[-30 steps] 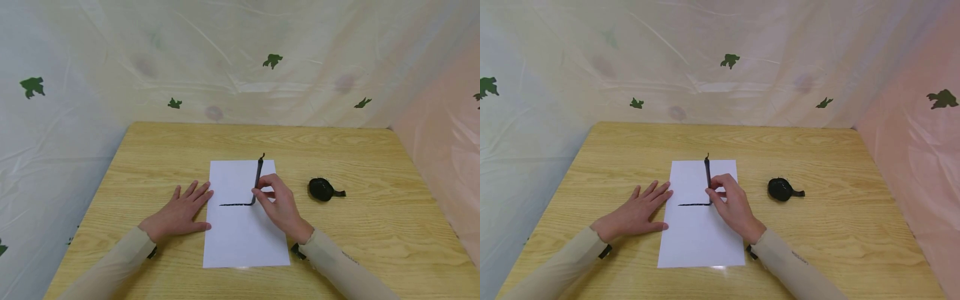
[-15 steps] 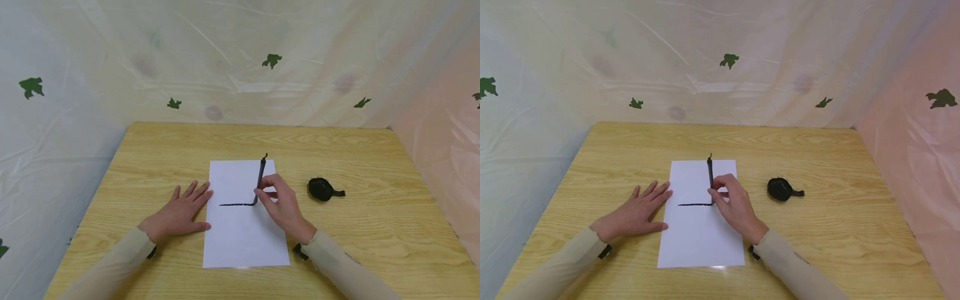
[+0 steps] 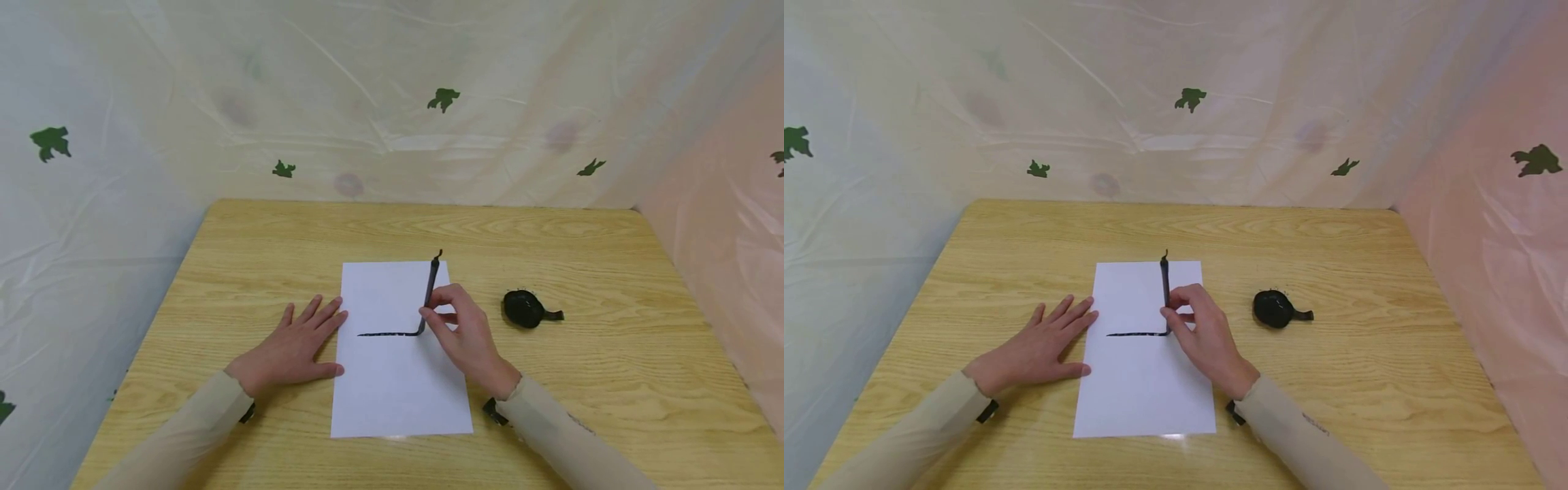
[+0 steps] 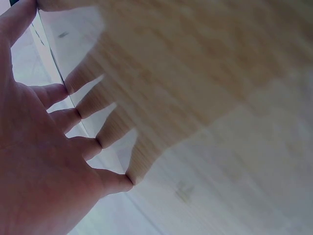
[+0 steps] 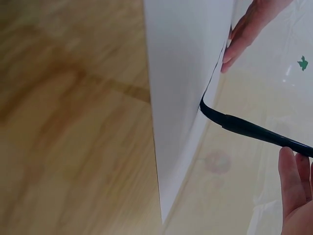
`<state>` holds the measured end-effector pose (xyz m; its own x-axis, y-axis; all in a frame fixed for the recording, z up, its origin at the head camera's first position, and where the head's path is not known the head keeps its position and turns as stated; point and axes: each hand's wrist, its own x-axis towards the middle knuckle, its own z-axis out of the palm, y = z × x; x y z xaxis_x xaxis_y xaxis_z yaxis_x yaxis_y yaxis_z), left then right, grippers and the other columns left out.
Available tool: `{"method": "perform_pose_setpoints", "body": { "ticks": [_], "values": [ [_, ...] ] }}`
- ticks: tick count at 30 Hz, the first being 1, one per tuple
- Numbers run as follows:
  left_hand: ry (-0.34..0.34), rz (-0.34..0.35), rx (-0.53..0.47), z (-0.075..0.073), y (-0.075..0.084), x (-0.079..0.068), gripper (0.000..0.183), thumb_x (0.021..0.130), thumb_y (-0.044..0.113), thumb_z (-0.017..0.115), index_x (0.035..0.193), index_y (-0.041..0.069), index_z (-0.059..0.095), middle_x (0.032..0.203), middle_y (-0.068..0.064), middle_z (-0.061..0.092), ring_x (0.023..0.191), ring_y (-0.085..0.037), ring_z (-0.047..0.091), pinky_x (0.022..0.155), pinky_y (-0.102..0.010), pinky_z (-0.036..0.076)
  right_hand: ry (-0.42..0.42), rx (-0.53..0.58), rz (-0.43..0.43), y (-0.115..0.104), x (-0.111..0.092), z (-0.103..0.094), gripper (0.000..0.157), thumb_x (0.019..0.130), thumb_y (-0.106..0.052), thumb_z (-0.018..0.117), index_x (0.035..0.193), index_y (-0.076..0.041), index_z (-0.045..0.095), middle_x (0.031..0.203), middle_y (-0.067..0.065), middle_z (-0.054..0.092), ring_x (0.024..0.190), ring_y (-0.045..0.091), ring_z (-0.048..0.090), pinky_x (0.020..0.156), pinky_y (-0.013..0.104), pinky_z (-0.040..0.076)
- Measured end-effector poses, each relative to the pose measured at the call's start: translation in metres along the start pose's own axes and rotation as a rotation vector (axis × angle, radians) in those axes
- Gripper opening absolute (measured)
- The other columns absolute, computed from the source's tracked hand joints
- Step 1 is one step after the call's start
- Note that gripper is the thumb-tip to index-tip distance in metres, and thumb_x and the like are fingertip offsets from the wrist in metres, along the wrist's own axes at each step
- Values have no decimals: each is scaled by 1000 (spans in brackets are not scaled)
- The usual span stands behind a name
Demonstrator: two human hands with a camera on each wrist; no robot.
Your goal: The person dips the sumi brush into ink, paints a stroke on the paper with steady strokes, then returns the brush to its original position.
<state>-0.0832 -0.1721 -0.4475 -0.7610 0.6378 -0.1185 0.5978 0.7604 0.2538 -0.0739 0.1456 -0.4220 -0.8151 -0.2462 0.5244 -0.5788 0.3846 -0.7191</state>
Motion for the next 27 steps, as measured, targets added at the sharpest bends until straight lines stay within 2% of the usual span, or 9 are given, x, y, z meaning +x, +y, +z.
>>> {"method": "perform_pose_setpoints", "body": {
  "ticks": [27],
  "values": [
    [14, 16, 3, 1, -1, -1, 89, 87, 69, 51, 154, 15, 27, 161, -5, 13, 146, -36, 7, 104, -70, 11, 22, -21, 4, 3, -4, -10, 27, 86, 0, 71, 106, -6, 55, 101, 1, 60, 94, 15, 61, 70, 29, 56]
  ]
}}
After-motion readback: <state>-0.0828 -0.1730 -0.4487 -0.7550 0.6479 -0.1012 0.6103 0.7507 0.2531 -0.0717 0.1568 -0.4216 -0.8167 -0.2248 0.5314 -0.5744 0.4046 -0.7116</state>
